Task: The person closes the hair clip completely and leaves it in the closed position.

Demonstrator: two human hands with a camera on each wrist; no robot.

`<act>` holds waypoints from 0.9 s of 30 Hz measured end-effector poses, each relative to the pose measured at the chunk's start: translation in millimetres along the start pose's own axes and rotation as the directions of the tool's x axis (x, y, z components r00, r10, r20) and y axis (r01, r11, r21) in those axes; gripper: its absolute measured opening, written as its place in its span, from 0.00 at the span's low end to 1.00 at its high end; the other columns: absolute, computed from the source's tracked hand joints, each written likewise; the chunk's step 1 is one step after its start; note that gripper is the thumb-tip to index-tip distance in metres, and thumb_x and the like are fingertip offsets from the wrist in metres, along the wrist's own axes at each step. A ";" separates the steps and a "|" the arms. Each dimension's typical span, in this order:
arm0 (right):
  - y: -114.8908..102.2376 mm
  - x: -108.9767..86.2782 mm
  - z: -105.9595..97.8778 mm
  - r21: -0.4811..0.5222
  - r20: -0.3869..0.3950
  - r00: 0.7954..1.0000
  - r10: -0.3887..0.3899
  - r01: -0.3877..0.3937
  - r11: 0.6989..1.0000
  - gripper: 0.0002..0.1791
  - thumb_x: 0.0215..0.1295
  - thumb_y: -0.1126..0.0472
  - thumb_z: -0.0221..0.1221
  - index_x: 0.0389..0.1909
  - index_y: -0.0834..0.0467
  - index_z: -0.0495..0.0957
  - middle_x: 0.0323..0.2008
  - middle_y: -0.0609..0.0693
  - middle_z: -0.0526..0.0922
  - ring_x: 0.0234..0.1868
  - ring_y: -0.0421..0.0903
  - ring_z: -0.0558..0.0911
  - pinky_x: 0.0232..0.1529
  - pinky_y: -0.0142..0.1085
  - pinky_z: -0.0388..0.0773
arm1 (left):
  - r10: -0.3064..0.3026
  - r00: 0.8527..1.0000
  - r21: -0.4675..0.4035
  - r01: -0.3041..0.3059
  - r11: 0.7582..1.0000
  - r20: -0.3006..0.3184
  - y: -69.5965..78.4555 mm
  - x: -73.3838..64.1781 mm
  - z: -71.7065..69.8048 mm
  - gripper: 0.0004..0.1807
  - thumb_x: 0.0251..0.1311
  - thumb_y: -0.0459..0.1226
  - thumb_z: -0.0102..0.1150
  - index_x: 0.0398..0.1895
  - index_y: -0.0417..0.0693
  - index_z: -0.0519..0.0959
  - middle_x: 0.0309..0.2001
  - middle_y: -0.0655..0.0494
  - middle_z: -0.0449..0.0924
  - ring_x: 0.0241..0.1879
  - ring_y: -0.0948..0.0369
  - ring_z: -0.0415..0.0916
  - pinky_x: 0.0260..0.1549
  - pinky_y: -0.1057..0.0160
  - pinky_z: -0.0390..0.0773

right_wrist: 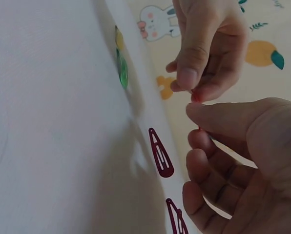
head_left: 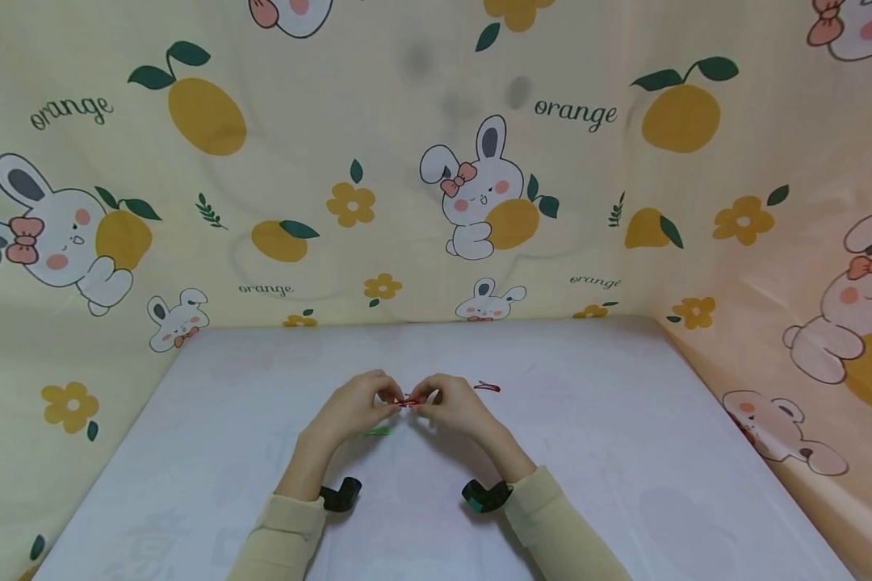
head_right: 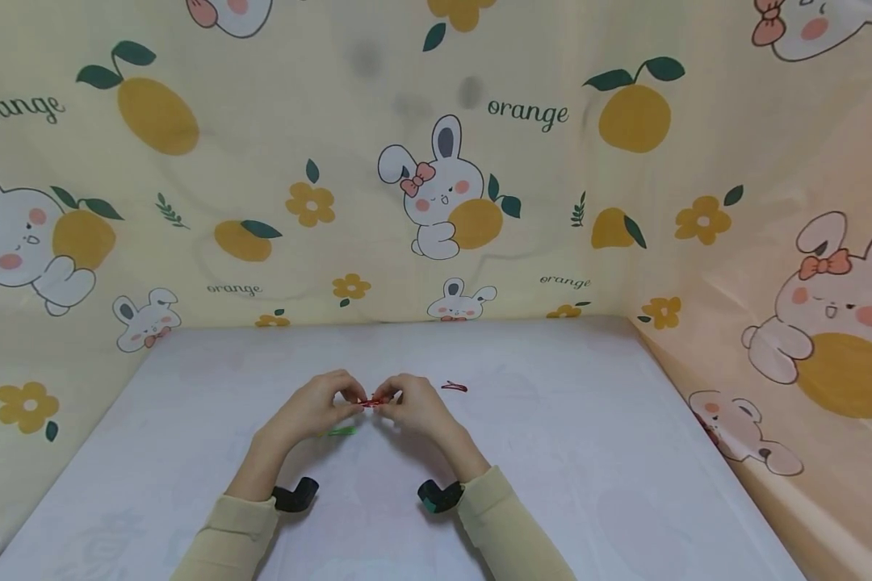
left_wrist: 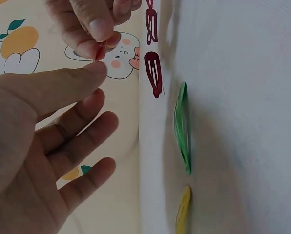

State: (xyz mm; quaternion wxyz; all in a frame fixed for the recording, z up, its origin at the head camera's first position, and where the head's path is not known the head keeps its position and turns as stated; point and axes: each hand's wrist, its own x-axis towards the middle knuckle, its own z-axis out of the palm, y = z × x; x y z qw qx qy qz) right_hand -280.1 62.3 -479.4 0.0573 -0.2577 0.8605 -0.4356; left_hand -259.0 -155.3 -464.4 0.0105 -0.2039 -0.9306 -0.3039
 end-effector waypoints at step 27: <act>7.0 -3.5 2.5 -0.102 0.140 0.989 0.038 -0.023 0.995 0.05 0.62 0.65 0.72 0.36 0.55 0.86 0.31 0.41 0.83 0.33 0.40 0.77 0.36 0.34 0.75 | 0.010 0.994 0.097 -0.020 0.995 0.105 3.4 0.5 17.3 0.06 0.58 0.31 0.72 0.33 0.49 0.84 0.31 0.60 0.79 0.32 0.62 0.74 0.36 0.57 0.77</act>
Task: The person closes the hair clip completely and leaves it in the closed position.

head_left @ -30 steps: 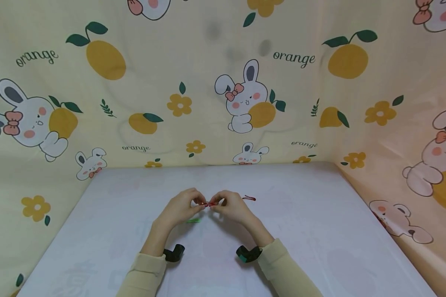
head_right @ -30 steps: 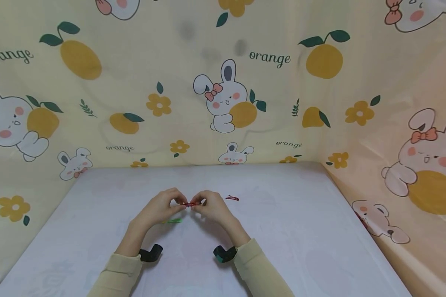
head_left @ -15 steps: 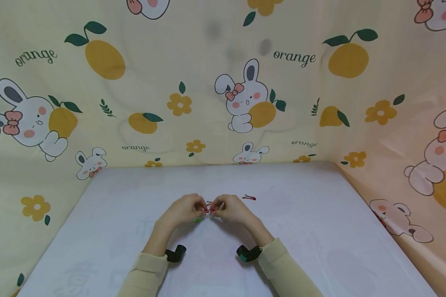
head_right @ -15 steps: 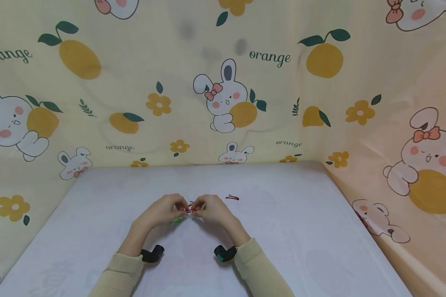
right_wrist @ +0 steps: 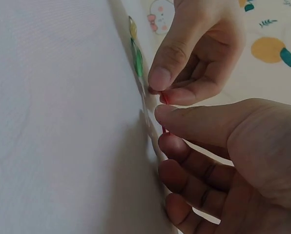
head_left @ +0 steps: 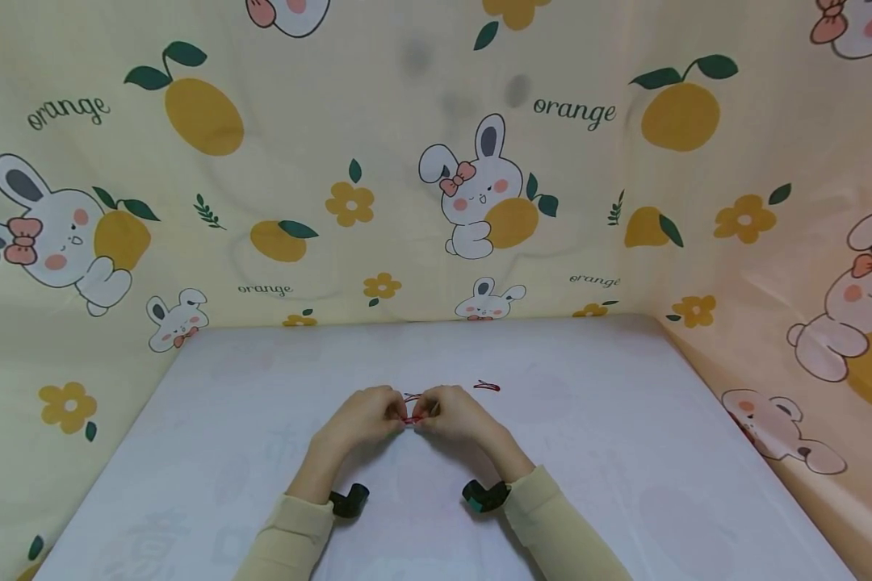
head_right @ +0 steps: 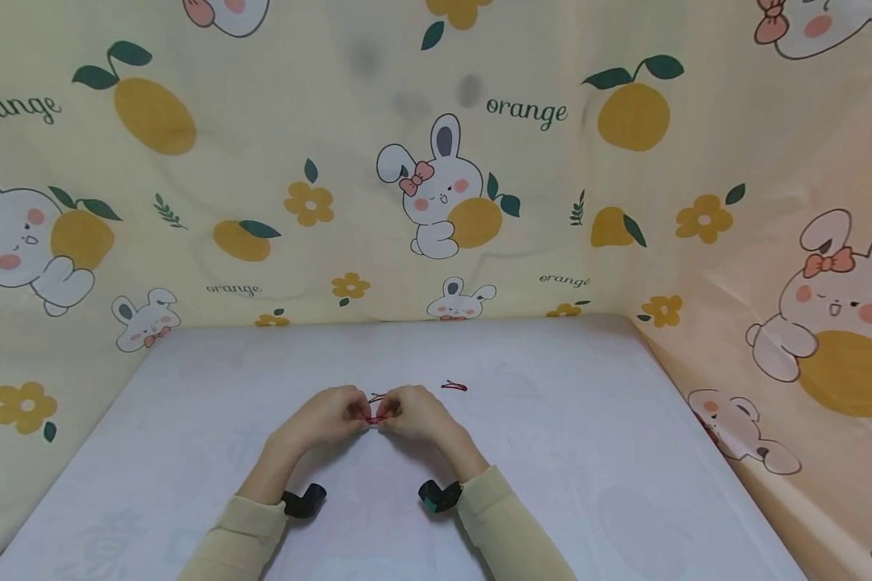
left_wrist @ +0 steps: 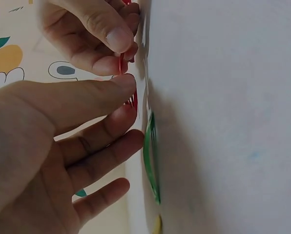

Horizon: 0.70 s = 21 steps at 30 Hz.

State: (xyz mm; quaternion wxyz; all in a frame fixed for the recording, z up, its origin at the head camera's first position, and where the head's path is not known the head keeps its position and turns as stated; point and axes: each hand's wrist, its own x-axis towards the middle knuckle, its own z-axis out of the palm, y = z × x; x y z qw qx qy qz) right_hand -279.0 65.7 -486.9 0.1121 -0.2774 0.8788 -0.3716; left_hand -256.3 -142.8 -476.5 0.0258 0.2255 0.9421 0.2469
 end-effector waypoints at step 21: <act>1.0 0.8 4.3 -0.113 -0.002 1.000 -0.019 0.019 0.993 0.04 0.61 0.64 0.73 0.34 0.53 0.87 0.33 0.42 0.82 0.35 0.41 0.76 0.38 0.36 0.74 | -0.003 1.000 0.065 0.004 0.998 -0.022 0.4 1.1 6.5 0.06 0.54 0.33 0.76 0.28 0.53 0.87 0.37 0.59 0.78 0.40 0.56 0.75 0.40 0.51 0.76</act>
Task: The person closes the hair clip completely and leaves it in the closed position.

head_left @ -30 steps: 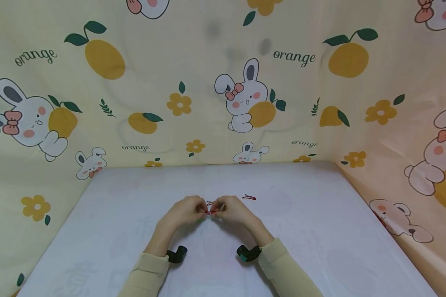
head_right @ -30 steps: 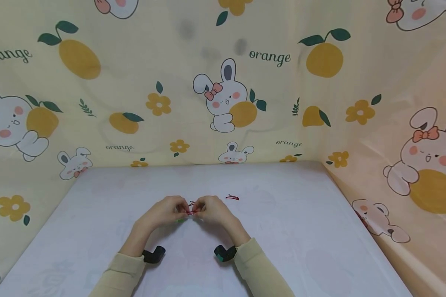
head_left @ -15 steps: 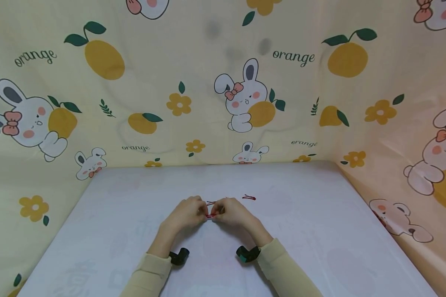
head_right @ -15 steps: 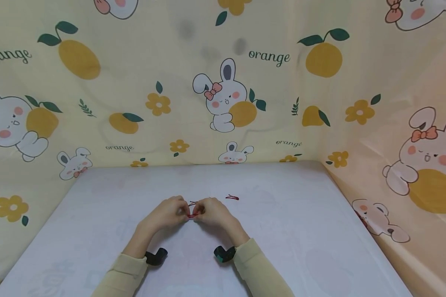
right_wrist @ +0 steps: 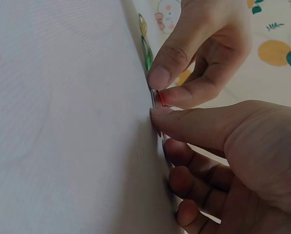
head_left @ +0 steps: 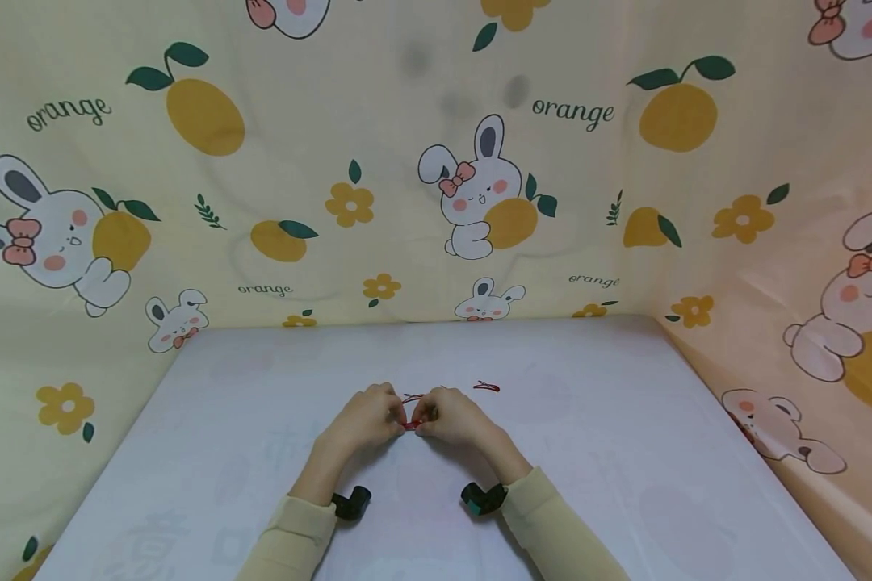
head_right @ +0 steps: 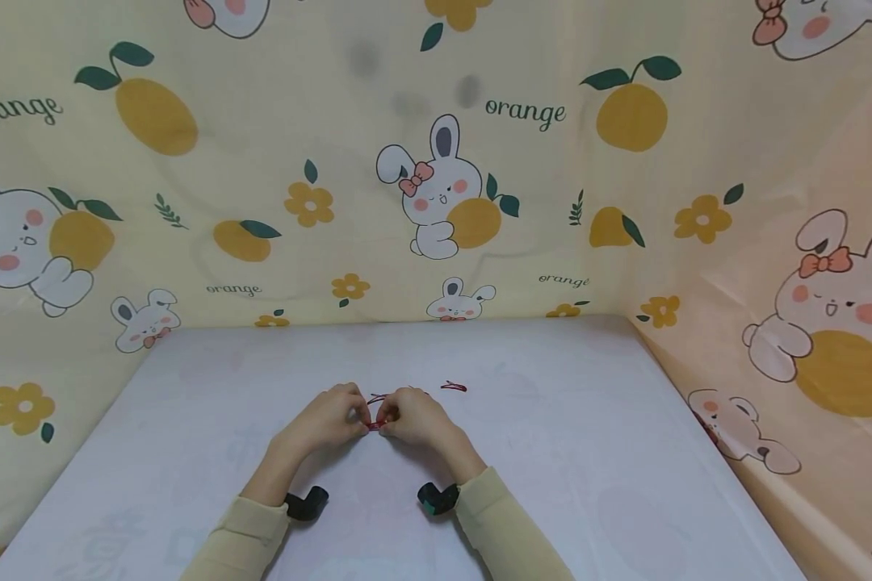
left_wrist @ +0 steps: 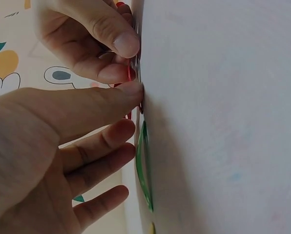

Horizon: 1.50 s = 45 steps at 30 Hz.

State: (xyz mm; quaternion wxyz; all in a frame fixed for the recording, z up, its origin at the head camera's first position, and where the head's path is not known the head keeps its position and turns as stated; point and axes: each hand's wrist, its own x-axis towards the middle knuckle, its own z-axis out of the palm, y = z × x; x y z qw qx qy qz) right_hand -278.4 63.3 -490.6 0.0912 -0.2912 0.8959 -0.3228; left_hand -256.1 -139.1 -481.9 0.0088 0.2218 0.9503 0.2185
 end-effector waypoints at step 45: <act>8.0 3.9 -7.8 0.379 -0.432 0.893 0.125 0.054 0.924 0.12 0.69 0.64 0.65 0.51 0.57 0.85 0.40 0.50 0.87 0.35 0.43 0.83 0.33 0.33 0.78 | -0.135 0.965 -0.085 0.119 0.989 -0.225 0.1 16.8 3.7 0.06 0.66 0.36 0.67 0.44 0.47 0.85 0.43 0.55 0.81 0.46 0.54 0.79 0.45 0.52 0.81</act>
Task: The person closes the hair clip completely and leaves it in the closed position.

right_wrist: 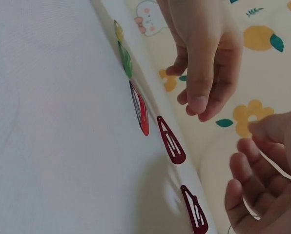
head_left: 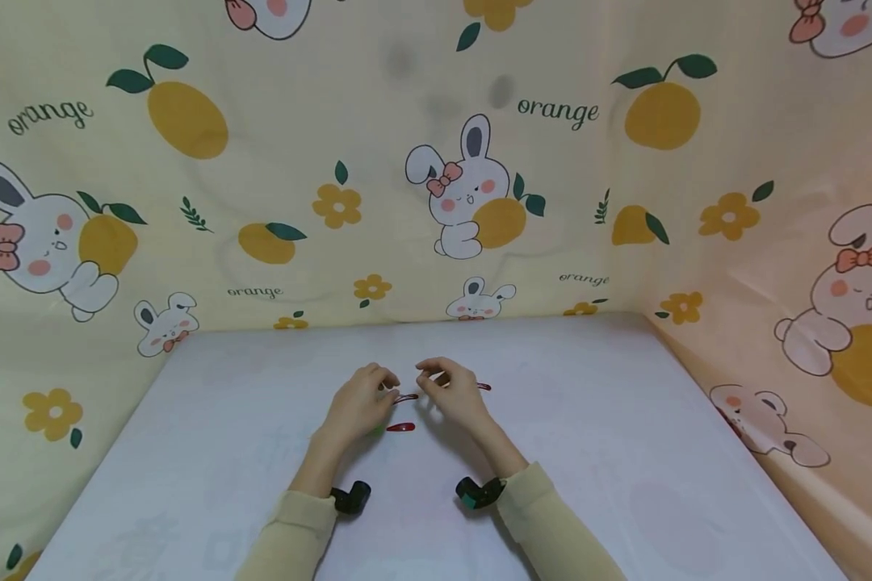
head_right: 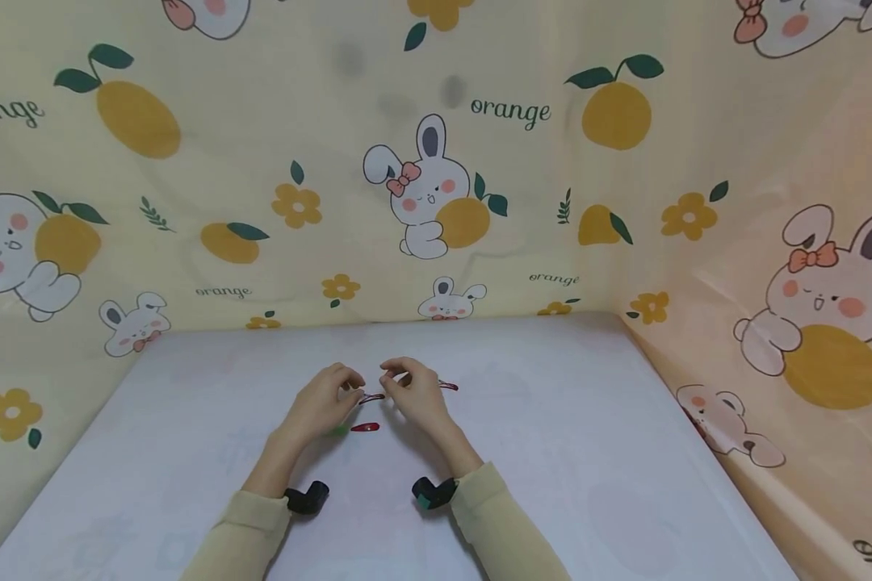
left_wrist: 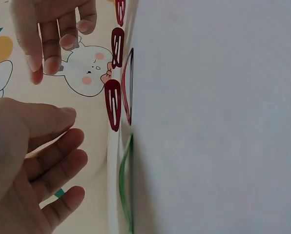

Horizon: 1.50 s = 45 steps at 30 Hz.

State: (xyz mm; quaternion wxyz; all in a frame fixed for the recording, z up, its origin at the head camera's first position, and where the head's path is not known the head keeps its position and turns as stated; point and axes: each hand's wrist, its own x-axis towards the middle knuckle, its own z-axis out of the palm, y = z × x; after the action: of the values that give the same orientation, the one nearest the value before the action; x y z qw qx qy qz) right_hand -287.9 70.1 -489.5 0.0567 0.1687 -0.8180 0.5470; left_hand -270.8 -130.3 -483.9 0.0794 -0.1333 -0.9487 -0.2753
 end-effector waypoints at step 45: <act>6.5 -1.5 5.0 -0.096 0.172 0.978 0.117 -0.101 0.990 0.08 0.70 0.67 0.63 0.48 0.59 0.85 0.43 0.51 0.87 0.39 0.44 0.85 0.37 0.34 0.81 | -0.086 0.991 -0.035 0.090 0.995 0.105 4.1 10.3 3.4 0.02 0.64 0.32 0.63 0.35 0.45 0.84 0.31 0.57 0.78 0.31 0.60 0.74 0.31 0.58 0.77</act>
State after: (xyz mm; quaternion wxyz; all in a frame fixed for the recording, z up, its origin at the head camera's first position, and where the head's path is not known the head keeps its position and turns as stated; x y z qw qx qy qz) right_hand -288.3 68.1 -497.5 -0.0389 0.1689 -0.8508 0.4961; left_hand -279.6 -123.0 -482.3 0.0153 -0.1068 -0.9509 -0.2902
